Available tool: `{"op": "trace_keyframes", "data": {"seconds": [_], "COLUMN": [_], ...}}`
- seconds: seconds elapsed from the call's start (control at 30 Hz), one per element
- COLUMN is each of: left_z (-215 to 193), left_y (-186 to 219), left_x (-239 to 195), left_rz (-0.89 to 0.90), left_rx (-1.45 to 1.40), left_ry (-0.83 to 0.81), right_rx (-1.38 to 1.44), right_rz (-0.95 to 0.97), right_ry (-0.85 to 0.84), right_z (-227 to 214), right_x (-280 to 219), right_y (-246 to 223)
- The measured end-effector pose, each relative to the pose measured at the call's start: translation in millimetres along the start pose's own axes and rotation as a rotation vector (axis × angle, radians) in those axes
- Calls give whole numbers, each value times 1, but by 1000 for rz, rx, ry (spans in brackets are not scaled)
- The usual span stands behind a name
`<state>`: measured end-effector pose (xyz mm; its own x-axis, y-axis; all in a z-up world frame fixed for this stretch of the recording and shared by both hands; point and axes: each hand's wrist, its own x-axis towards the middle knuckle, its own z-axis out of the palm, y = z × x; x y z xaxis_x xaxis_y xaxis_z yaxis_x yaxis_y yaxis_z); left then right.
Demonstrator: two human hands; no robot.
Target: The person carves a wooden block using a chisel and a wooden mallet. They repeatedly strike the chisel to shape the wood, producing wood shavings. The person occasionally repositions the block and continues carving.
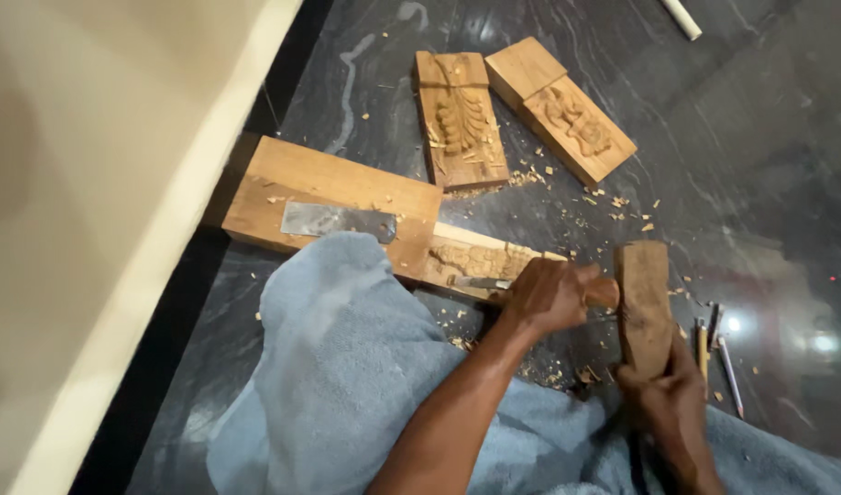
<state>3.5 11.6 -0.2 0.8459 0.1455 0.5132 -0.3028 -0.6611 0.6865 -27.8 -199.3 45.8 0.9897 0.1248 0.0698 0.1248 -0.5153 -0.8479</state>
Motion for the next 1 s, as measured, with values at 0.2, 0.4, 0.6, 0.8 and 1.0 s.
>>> {"op": "trace_keyframes", "data": {"seconds": [0.2, 0.4, 0.6, 0.8, 1.0], "left_z": [-3, -27, 0, 9, 9], "left_y": [-7, 7, 63, 34, 27], "left_x": [-1, -8, -9, -12, -13], "left_rz": [-72, 25, 84, 83, 69], "left_rx": [49, -151, -163, -103, -59], "left_ry": [-89, 31, -81, -127, -36], "right_rx": [-87, 167, 259, 95, 84], "right_rz": [0, 81, 88, 132, 117], "right_ry": [17, 109, 133, 262, 274], "right_z": [3, 15, 1, -39, -47], "right_x": [-2, -22, -31, -41, -46], "right_y": [5, -20, -37, -47, -48]}}
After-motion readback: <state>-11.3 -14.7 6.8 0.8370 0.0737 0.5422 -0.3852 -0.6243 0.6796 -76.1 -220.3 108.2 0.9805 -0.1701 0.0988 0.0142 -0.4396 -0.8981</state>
